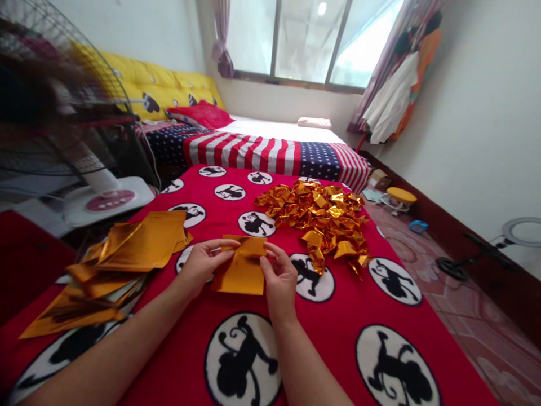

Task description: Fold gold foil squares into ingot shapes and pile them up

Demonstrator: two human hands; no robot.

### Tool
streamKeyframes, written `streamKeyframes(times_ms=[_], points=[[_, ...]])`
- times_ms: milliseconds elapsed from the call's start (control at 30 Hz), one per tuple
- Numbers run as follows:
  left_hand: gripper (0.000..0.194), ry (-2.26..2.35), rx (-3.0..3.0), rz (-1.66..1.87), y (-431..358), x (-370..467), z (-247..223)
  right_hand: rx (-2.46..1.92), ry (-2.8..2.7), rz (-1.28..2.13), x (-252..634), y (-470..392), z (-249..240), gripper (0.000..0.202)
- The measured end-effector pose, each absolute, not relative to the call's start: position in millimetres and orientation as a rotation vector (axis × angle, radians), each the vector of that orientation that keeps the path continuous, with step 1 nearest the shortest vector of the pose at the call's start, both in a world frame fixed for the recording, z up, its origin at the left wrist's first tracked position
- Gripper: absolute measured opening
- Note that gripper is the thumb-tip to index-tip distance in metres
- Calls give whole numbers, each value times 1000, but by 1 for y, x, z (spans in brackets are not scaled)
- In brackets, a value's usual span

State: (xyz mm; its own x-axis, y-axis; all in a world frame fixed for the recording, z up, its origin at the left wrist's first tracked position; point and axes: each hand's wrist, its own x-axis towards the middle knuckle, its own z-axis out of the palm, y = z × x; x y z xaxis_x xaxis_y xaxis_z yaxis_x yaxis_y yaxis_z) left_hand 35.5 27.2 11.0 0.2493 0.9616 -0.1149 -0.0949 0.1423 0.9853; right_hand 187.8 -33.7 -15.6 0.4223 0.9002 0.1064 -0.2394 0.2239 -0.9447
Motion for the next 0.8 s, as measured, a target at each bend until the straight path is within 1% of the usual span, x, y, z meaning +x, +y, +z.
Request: streamKeyframes(times_ms=[67,233,400,500,633,733,800], points=[[34,989,1171,946,27,35,11,-1105,-845,939,188,-34,-18,24],[38,860,1361,832,28,31,14,-1150,-921,999,188,-36,-19,33],[45,889,1503,756,27,30,15,-1113,-952,1054,186,-36,-15,32],[44,913,1573,788,29,29,11,-1116,-963,996,187,-35,-15,31],[40,909,1676,796,32,27,8,-1139,-1027,859,190,-33,-18,23],[38,938,1764,838,33,27,7,-1124,-999,903,190,-33,-18,22],[37,949,1771,863,32,27,8,-1112,-958,955,190,-33,-17,26]])
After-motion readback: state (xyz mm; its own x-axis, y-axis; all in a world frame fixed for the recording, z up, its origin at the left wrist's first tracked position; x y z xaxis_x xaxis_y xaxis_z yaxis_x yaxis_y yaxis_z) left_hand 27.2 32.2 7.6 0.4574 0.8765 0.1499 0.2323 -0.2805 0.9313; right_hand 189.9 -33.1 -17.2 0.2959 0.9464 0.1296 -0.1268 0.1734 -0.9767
